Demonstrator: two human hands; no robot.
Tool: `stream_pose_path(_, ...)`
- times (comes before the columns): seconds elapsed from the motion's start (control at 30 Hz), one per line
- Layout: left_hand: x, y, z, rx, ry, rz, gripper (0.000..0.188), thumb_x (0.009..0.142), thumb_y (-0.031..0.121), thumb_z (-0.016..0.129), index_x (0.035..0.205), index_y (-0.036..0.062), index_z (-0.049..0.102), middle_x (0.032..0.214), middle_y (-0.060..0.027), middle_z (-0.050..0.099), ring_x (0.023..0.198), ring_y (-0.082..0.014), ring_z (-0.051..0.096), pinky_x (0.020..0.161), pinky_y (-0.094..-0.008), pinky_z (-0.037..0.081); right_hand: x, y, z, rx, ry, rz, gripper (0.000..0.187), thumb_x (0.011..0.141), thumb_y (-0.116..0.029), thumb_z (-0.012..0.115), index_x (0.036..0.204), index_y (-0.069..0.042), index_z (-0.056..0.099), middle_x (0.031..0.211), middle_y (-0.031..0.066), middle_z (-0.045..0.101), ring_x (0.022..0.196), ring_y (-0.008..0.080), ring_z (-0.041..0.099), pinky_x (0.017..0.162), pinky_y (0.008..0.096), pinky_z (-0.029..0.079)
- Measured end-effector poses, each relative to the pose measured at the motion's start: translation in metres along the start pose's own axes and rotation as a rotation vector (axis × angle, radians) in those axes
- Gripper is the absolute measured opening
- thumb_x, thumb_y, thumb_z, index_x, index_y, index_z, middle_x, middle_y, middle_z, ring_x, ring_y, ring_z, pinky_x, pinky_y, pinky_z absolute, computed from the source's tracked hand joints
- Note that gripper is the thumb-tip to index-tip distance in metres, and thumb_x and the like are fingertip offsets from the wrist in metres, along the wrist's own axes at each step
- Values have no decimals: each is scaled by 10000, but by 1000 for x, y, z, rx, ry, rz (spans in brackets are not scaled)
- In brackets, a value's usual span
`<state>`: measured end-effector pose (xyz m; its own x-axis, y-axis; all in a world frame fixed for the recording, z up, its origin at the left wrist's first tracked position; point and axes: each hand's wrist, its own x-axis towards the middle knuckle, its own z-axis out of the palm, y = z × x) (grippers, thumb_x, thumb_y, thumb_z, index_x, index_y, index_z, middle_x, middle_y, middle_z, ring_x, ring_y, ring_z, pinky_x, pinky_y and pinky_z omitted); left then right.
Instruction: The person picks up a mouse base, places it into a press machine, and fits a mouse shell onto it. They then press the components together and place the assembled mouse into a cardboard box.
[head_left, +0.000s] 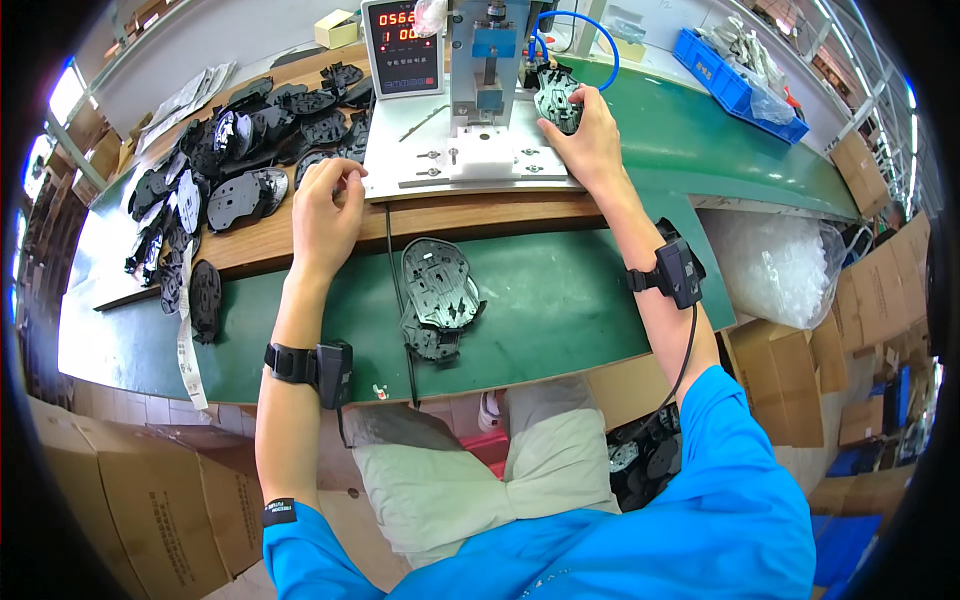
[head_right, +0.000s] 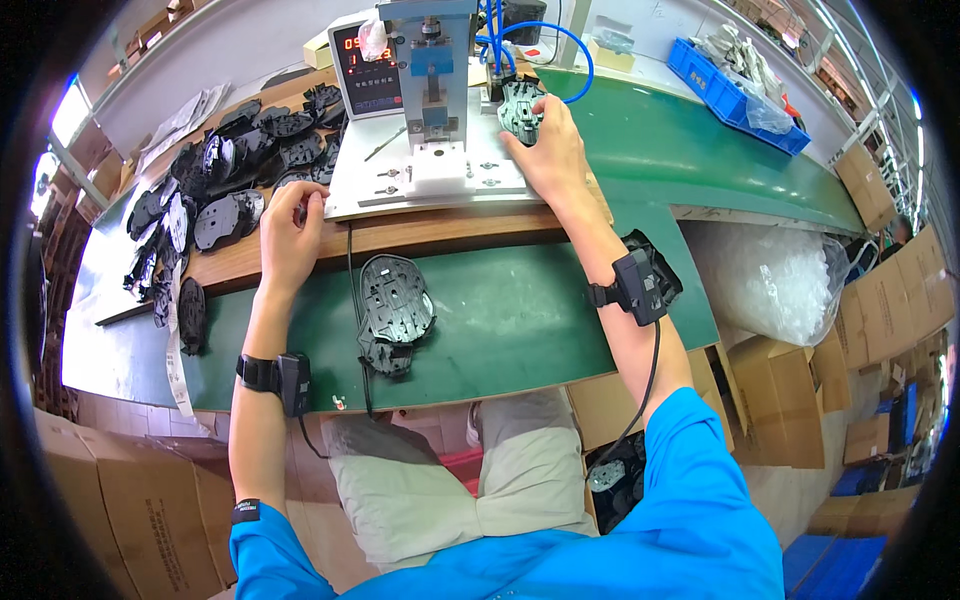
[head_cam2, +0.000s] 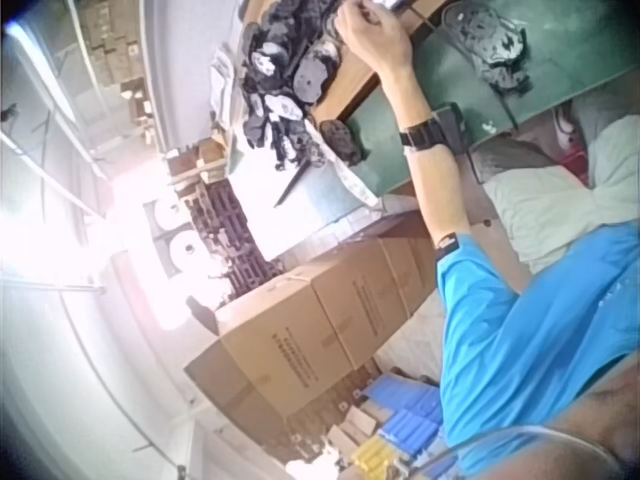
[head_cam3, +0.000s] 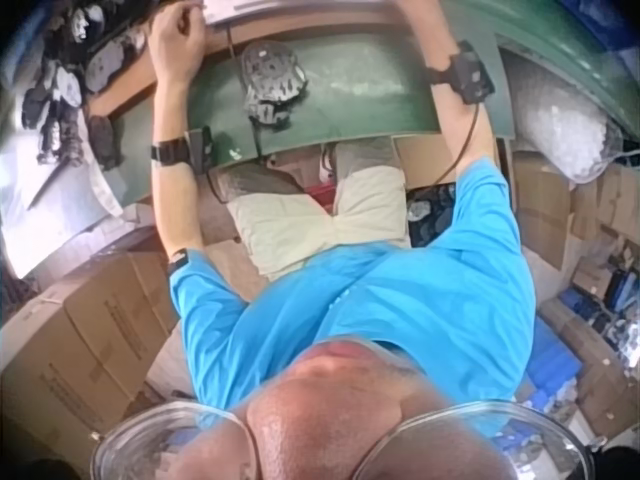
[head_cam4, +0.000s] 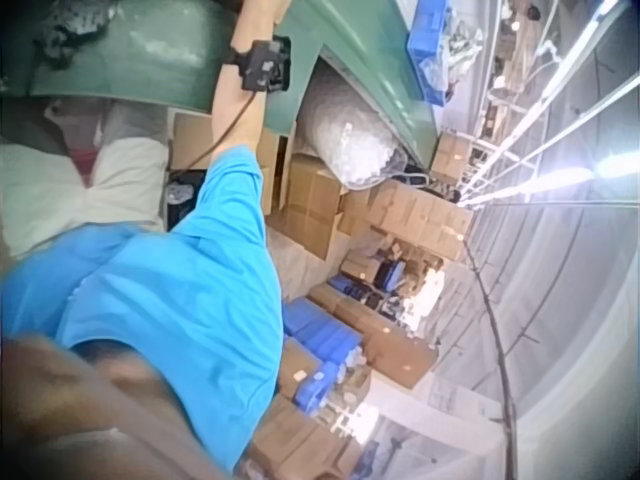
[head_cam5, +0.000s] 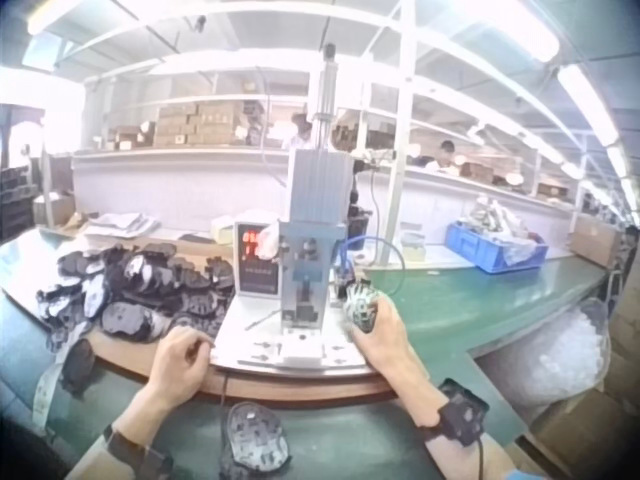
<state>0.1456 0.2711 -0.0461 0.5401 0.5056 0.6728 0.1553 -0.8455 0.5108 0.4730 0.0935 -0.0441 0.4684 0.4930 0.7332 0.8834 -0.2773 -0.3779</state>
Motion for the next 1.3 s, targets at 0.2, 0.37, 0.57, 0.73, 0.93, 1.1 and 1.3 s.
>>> stream_pose_path(0.2,-1,-3,1,1,16,35,109,1007,65,623,1023,-1,708,887,-92,652,778,-186,566,712,-317,457,1,-2,2,-23,75,-12,526,804,-294,920,1077,-50,542,1132,130,593,1036,347,636,873,451,555)
stream_pose_path(0.37,-1,-3,3,-6,20,50,109,1007,66,621,1019,-1,706,884,-91,650,779,-186,569,710,-318,458,-1,-1,0,-29,53,-22,547,791,-308,933,1078,-47,547,1171,129,579,1053,344,628,889,445,554)
stream_pose_path(0.57,0,-2,2,0,22,44,107,1006,67,625,1021,0,707,882,-88,647,780,-185,569,708,-317,460,-1,2,0,-20,30,-40,519,784,-271,928,1088,-56,566,1218,144,575,1122,365,627,941,462,543)
stream_pose_path(0.73,-1,-4,1,3,23,44,107,1006,67,629,1025,4,713,881,-84,647,780,-179,568,700,-315,452,-3,0,1,21,21,-23,391,794,-231,910,998,-70,617,1213,135,598,1113,365,649,945,469,544)
stream_pose_path(0.93,0,-3,2,4,24,42,104,1003,63,634,1032,3,714,884,-82,651,781,-178,568,701,-315,454,-1,-1,-2,13,36,-14,358,808,-252,907,969,-75,641,1204,119,611,1107,349,667,931,464,555)
stream_pose_path(1.1,-2,-4,0,10,17,35,105,1004,64,633,1029,1,713,888,-82,653,789,-176,570,703,-313,456,-3,-7,-1,-3,11,13,381,814,-259,907,1019,-86,637,1222,111,603,1082,345,678,903,460,567)
stream_pose_path(1.3,-2,1,-1,-5,5,10,88,992,61,635,1006,5,701,898,-98,669,826,-218,598,747,-342,488,-3,-5,-2,-2,-7,13,396,814,-258,906,1038,-89,626,1226,106,598,1056,353,686,875,472,576)
